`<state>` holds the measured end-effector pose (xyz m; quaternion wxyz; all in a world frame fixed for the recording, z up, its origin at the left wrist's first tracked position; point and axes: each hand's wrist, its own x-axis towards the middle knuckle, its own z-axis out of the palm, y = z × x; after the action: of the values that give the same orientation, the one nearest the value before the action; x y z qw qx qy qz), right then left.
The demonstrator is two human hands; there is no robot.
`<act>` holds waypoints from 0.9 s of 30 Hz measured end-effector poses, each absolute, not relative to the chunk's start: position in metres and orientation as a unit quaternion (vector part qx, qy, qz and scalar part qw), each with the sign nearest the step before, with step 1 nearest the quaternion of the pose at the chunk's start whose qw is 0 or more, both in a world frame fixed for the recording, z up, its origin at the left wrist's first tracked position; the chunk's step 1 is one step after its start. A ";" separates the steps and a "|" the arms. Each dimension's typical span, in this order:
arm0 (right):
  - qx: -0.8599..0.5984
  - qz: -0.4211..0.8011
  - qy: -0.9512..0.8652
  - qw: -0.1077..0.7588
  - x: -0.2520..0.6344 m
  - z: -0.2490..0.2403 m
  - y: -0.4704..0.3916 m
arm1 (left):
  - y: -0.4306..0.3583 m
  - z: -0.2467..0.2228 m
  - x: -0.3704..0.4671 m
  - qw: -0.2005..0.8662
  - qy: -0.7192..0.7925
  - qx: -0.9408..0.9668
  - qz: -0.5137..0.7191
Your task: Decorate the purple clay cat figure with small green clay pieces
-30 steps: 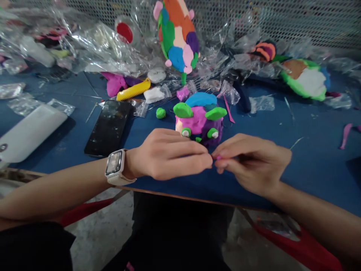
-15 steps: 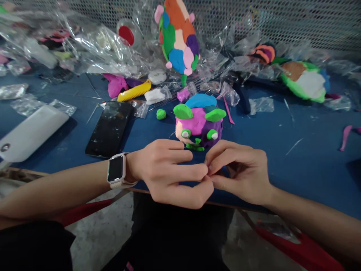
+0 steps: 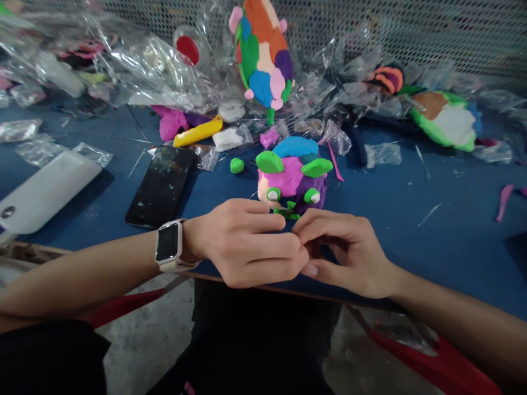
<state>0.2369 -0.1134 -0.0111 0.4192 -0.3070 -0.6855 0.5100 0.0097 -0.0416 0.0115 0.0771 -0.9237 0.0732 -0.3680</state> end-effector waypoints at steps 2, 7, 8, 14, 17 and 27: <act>-0.319 0.501 -0.686 0.420 0.238 -0.011 -0.113 | -0.041 0.011 0.010 0.071 0.067 -0.924 -0.370; -0.324 0.463 -0.687 0.457 0.239 -0.012 -0.113 | -0.039 0.012 0.011 0.067 0.068 -0.924 -0.371; -0.323 0.458 -0.686 0.464 0.239 -0.013 -0.113 | -0.039 0.013 0.011 0.070 0.066 -0.923 -0.373; -0.307 0.466 -0.683 0.471 0.240 -0.014 -0.113 | -0.039 0.016 0.010 0.078 0.072 -0.918 -0.382; -0.281 0.476 -0.683 0.477 0.241 -0.013 -0.111 | -0.040 0.016 0.008 0.080 0.060 -0.929 -0.357; -0.300 0.452 -0.687 0.483 0.240 -0.013 -0.111 | -0.041 0.016 0.011 0.040 0.063 -0.925 -0.373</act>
<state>0.2402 -0.1106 -0.0128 0.4831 -0.2997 -0.6871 0.4525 0.0105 -0.0412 0.0162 0.0401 -0.9248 0.0629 -0.3731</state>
